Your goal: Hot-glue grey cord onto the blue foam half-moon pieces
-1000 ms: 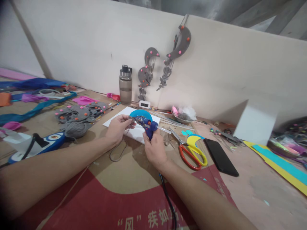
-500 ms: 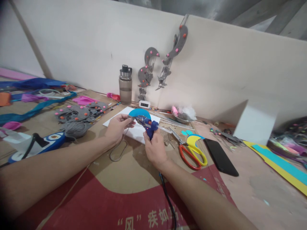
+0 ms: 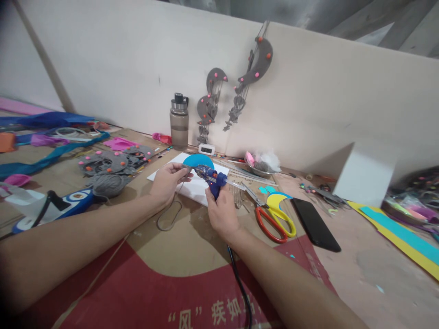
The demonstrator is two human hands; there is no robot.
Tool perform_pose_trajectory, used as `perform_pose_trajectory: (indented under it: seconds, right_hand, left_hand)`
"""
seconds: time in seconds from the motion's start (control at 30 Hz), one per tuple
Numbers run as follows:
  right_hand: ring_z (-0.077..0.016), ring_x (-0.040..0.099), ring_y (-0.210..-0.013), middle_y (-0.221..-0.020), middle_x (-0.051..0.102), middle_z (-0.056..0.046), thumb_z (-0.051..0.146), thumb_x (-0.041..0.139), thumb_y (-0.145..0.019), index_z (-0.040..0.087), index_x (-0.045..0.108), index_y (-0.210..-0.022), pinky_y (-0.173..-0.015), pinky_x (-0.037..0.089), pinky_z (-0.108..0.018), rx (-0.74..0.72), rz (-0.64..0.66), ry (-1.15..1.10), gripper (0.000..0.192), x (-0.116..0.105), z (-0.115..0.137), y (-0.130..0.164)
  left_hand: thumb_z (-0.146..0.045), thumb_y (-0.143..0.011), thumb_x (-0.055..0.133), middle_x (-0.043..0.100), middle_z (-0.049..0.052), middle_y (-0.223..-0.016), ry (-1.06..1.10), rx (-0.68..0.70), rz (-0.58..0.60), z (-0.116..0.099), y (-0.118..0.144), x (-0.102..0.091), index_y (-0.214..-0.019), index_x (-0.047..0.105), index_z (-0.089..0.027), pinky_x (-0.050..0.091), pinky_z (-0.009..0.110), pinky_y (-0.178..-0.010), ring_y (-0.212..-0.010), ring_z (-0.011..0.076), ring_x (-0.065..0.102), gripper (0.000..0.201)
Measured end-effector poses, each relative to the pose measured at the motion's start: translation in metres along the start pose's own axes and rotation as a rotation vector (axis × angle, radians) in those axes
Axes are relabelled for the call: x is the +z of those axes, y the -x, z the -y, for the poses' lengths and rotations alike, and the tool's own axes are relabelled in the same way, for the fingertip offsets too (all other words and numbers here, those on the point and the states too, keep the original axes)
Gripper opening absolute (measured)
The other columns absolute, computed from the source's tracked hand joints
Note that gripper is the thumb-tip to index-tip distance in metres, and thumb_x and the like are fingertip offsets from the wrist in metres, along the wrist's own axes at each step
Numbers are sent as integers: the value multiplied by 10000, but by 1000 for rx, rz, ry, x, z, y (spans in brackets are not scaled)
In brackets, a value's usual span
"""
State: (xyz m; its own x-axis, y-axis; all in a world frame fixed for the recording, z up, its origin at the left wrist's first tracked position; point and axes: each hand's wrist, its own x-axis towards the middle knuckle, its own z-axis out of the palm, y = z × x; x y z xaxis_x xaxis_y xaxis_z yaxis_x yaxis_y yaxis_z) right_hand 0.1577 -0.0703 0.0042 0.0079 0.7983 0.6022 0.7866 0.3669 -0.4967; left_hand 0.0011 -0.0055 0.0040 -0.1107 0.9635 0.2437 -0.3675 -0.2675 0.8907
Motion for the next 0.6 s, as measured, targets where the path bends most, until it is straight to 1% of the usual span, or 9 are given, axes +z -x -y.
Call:
perform_pose_trajectory:
  seconds: [0.13, 0.43, 0.6]
  right_hand:
    - [-260, 560, -1020, -1128, 592, -160, 363, 434, -867, 134, 512, -1143, -912, 413, -405, 48, -10, -40, 367, 2, 0, 0]
    - [-260, 551, -1039, -1135, 594, -154, 355, 442, -866, 135, 514, -1156, -933, 390, -400, 48, -3, -77, 371, 0, 2, -2]
    - [-254, 536, -1051, -1133, 585, -147, 352, 450, -860, 135, 519, -1148, -944, 370, -391, 96, 20, -100, 367, -1, 1, -2]
  left_hand:
    - [-254, -642, 696, 621, 30, -690, 10, 7, -2, 0, -1, 0, -778, 557, -119, 510, 295, -609, -636, 156, 643, 236]
    - [-227, -633, 692, 619, 24, -695, 42, 1, -17, 1, -2, 0, -777, 554, -116, 506, 276, -591, -630, 152, 644, 229]
    - [-221, -641, 687, 619, 22, -698, 73, -2, -23, 0, -2, 0, -783, 555, -111, 508, 266, -603, -639, 139, 641, 224]
